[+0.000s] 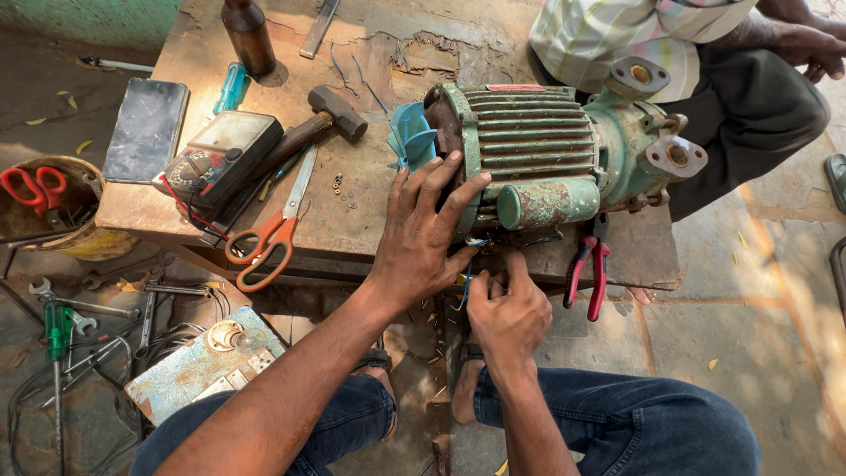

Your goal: The person repairs an electric motor by stripping wire insulation and twisting wires together using pliers. The person works on the motor's terminal box, repeatedly stripping and twisting wires.

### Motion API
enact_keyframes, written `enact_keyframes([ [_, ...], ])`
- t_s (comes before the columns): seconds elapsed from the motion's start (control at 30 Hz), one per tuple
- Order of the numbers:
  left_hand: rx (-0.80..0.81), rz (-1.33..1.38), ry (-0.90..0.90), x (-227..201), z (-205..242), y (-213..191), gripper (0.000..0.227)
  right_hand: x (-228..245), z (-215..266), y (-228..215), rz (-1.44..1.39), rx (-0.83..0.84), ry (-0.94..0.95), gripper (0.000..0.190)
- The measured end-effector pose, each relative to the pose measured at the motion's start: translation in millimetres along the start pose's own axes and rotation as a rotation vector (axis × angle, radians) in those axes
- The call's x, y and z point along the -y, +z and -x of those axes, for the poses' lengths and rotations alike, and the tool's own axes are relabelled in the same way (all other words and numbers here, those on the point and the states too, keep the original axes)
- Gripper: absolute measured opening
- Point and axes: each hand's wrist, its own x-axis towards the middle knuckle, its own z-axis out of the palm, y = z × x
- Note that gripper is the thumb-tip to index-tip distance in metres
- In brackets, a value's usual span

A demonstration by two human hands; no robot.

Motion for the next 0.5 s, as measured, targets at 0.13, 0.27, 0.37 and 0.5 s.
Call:
enact_keyframes([
  [0.13,0.016,0.006,-0.021,-1.2,-1.4,-0.4,0.103,-0.9,-1.8,1.8,0.095,-0.026,-0.012,0.035],
  [0.27,-0.006,0.015,-0.004,-0.9,-5.6,-0.5,0.102,-1.0,-5.0,1.4,0.004,-0.024,0.048,0.037],
  [0.37,0.0,0.014,-0.009,-1.3,-1.6,-1.2,0.102,-2.3,-3.4,0.3,0.084,0.077,0.075,0.031],
  [0.5,0.012,0.003,-0.018,-1.1,-2.3,-1.2,0.105,-0.9,-5.4,-0.8,0.054,0.016,0.052,0.035],
])
